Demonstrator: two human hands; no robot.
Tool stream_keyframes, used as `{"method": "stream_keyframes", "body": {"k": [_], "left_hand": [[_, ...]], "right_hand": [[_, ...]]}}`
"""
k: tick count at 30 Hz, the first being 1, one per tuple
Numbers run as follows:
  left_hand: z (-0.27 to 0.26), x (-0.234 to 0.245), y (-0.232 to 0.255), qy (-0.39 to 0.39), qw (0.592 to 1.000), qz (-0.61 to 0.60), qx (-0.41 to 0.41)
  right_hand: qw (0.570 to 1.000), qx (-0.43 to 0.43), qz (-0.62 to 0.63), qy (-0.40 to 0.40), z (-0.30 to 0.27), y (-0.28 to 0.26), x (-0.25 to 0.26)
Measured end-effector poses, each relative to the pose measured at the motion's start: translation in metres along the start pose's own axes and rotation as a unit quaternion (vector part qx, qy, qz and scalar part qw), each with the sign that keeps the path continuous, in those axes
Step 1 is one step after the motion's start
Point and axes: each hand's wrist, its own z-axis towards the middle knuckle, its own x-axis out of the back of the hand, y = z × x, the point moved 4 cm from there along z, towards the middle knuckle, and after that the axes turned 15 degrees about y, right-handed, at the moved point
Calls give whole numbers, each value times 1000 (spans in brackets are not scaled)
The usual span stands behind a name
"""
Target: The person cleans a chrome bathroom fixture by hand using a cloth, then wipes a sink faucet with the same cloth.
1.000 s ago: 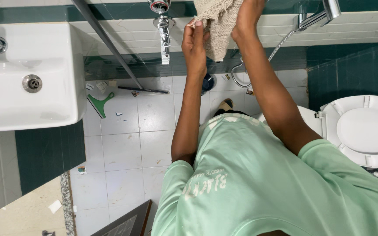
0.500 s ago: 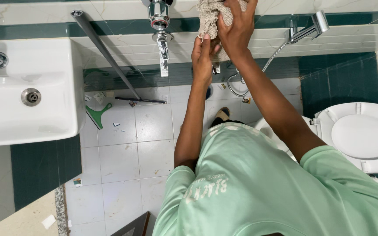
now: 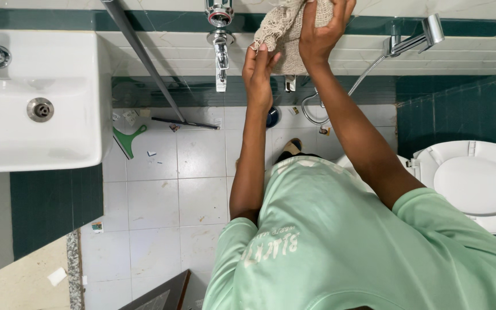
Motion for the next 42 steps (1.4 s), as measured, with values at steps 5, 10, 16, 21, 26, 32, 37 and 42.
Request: {"method": "stream_keyframes", "body": {"k": [5, 10, 16, 21, 26, 32, 37, 42], "left_hand": [[-22, 5, 16, -59, 989, 68, -114], [-67, -23, 35, -130, 935, 247, -217], [-87, -45, 37, -158, 912, 289, -242], [-95, -50, 40, -160, 878, 319, -320], [-84, -41, 40, -151, 890, 330, -276], [-30, -28, 32, -70, 915, 295, -266], [16, -45, 7, -114, 949, 183, -230], [24, -90, -24, -162, 970, 116, -141]], "right_hand": [[965, -196, 172, 32, -15, 32, -4], [712, -587, 377, -75, -33, 42, 0], [566, -696, 431, -99, -28, 28, 24], [588, -682, 424, -98, -20, 29, 32], [770, -534, 330, -113, -12, 29, 24], [981, 145, -121, -40, 5, 28, -5], [983, 172, -56, 20, -4, 45, 0], [996, -2, -17, 86, -19, 75, -5]]}}
